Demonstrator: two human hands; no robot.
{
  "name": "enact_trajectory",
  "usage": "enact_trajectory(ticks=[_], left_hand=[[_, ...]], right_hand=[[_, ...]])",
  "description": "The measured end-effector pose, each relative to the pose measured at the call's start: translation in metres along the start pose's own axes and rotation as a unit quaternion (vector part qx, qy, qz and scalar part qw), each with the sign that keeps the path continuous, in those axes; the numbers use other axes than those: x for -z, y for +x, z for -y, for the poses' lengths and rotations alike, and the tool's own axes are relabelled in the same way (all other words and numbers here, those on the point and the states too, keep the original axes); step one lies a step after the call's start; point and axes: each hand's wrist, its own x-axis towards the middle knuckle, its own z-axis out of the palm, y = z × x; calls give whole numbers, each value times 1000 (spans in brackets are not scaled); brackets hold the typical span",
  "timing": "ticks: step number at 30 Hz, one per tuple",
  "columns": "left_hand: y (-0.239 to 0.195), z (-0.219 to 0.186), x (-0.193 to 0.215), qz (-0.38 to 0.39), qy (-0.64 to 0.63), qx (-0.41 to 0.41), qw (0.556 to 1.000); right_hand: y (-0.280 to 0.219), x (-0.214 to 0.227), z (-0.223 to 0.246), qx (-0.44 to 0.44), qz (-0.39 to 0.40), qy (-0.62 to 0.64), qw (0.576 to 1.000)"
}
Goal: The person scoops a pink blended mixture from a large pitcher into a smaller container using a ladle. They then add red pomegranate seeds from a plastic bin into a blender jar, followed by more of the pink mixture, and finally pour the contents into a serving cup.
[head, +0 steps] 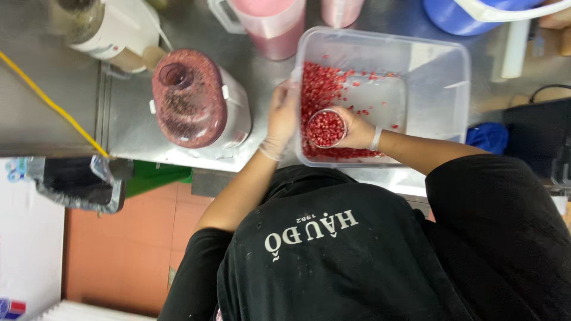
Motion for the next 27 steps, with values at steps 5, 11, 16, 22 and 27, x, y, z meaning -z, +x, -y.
enact_trajectory(ticks=[5, 11, 16, 22, 27], left_hand=[[26, 17, 43, 7, 159, 142, 977], [-1, -59, 3, 129, 498, -187, 837], [-26, -109, -84, 305, 328, -199, 872], [-29, -114, -102, 323, 291, -182, 882], [-26, -81, -91, 353, 276, -129, 885]], right_hand=[[-9, 24, 24, 54, -59, -5, 997], [-22, 34, 50, -17, -209, -31, 977], [-12, 17, 60, 85, -274, -82, 954], [-39, 25, 96, 126, -335, -219, 908], [-35, 1, 94, 79, -410, -128, 900]])
